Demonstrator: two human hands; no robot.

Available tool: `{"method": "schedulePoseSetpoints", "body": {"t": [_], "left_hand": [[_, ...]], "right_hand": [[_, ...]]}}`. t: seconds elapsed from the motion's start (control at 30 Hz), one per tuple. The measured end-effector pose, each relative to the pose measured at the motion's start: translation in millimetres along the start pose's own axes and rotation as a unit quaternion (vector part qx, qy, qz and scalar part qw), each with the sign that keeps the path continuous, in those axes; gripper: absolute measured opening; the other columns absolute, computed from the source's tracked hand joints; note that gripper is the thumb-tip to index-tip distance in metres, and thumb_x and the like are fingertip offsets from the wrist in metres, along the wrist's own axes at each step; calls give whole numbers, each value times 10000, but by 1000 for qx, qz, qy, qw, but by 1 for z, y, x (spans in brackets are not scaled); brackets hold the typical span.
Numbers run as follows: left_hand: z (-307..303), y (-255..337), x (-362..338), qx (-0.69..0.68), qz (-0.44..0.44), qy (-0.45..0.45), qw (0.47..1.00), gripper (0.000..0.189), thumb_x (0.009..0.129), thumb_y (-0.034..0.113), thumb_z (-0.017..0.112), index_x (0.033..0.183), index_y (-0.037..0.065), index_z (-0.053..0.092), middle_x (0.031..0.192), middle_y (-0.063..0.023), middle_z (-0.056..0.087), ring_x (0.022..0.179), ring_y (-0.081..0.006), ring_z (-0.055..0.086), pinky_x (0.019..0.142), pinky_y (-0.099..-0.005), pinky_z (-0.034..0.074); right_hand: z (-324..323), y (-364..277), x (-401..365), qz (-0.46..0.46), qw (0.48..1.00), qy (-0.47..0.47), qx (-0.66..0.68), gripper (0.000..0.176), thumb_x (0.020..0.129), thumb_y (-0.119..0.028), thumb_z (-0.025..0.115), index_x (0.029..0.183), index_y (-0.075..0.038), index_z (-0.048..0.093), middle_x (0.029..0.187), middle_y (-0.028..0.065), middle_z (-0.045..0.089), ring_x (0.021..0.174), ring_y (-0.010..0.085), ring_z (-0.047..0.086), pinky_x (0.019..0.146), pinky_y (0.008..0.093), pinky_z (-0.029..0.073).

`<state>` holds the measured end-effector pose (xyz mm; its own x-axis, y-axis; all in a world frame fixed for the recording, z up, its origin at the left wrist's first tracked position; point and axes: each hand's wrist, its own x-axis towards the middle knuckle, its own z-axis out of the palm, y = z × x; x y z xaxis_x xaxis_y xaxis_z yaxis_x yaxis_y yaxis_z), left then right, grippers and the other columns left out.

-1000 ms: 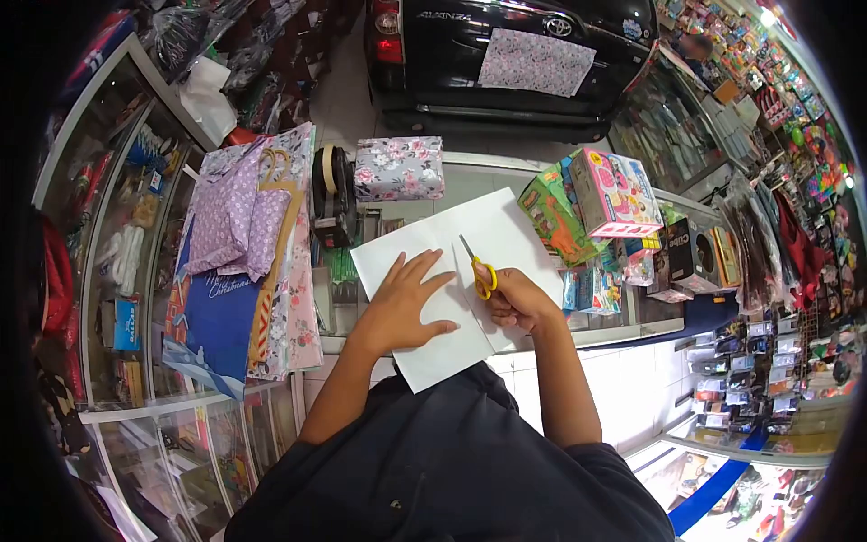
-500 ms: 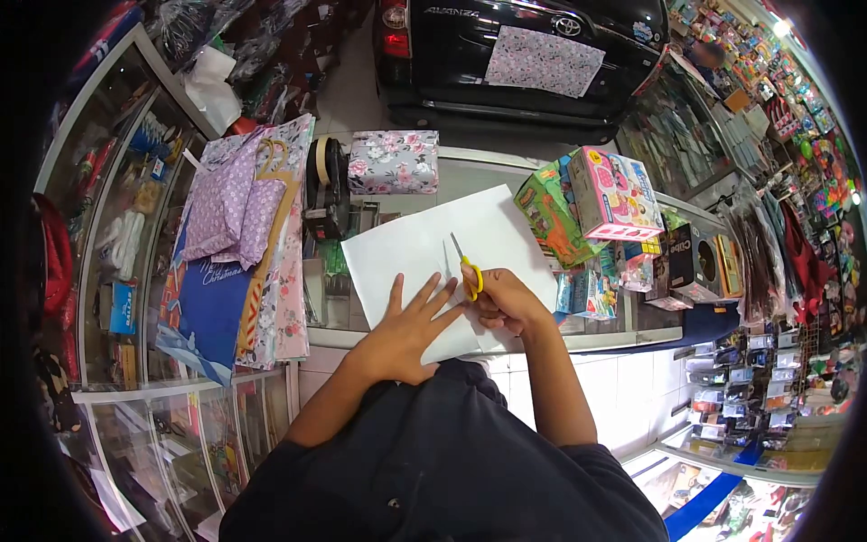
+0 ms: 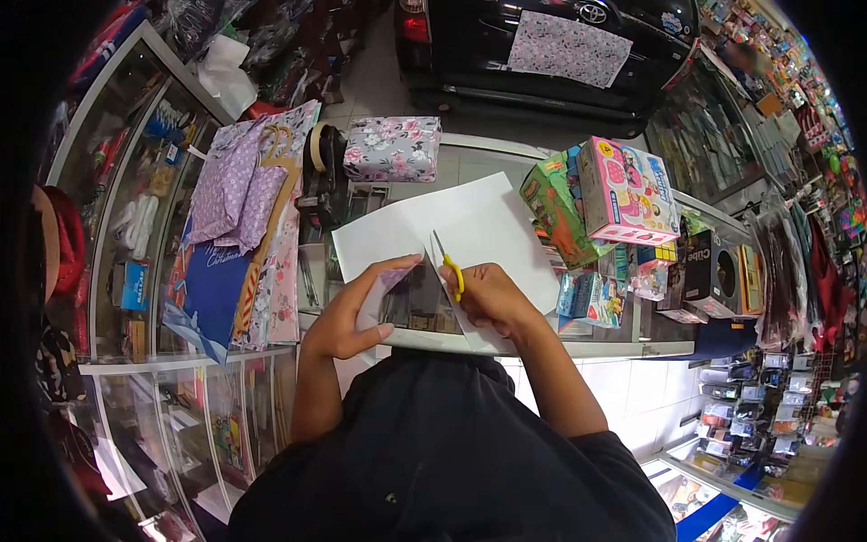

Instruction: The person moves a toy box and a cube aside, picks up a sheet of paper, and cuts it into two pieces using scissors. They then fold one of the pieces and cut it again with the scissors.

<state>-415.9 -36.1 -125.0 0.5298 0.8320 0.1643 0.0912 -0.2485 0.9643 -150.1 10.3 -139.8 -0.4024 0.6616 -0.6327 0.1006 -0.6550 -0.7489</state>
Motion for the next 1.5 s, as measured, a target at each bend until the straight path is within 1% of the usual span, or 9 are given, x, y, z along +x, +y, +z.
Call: {"method": "schedulePoseSetpoints", "body": {"t": [0.1,0.13,0.23,0.37,0.57,0.9,0.97,1.13,1.5], "left_hand": [[0,-3,-4,-26,4,8,1000,834,777,106,659,1554,-23,385,1582,-211,455,1508,-315,410,1250,-404,265],[1,-3,-5,-30,5,10,999,835,780,119,660,1552,-36,383,1578,-213,457,1510,-310,404,1249,-403,263],[5,-1,-7,-38,-17,25,999,864,817,277,696,1539,-74,376,1589,-223,442,1509,-297,397,1249,-413,254],[8,5,-8,-43,0,45,998,832,783,137,659,1547,-52,388,1568,-212,464,1496,-292,411,1245,-402,266],[7,7,-8,-84,-4,80,993,833,780,164,659,1540,-55,396,1542,-192,490,1457,-266,448,1226,-389,290],[1,9,-4,-59,10,65,996,832,763,159,677,1528,-47,422,1523,-202,509,1456,-282,464,1225,-393,302],[0,8,-2,12,21,31,999,811,805,259,703,1508,-44,433,1556,-236,477,1488,-338,434,1237,-442,295],[0,11,1,85,19,4,996,777,768,196,712,1479,-18,485,1548,-242,486,1492,-377,431,1239,-453,305],[7,13,2,86,40,-20,995,752,774,108,710,1480,-25,487,1530,-242,493,1498,-405,410,1239,-470,306]], "right_hand": [[3,4,1,-19,999,-22,35,416,953,-416,785,729,-107,619,508,-71,400,405,37,283,399,257,223],[4,4,-3,-32,998,-24,49,284,971,-314,775,814,-108,658,557,-99,412,415,26,279,400,249,215],[3,4,-6,-37,995,-31,83,294,980,-320,764,820,-101,650,560,-97,415,413,26,273,402,249,217],[-4,-4,-7,4,998,-33,46,452,944,-498,774,776,-115,602,527,-84,365,419,36,264,413,262,199],[-1,-8,1,45,997,-62,14,586,906,-671,716,771,-116,587,515,-81,307,415,52,217,415,267,172],[4,-16,2,133,986,-98,30,622,888,-714,699,769,-116,573,495,-52,326,382,65,230,370,254,167],[1,-11,10,132,986,-98,39,632,885,-725,697,768,-117,572,487,-48,331,373,62,238,362,251,168],[-3,-9,16,152,975,-148,71,664,907,-750,647,765,-105,575,469,-50,322,352,60,230,350,246,180],[7,-15,15,95,987,-121,40,637,936,-704,652,769,-93,588,477,-52,319,362,68,252,369,261,217]]}}
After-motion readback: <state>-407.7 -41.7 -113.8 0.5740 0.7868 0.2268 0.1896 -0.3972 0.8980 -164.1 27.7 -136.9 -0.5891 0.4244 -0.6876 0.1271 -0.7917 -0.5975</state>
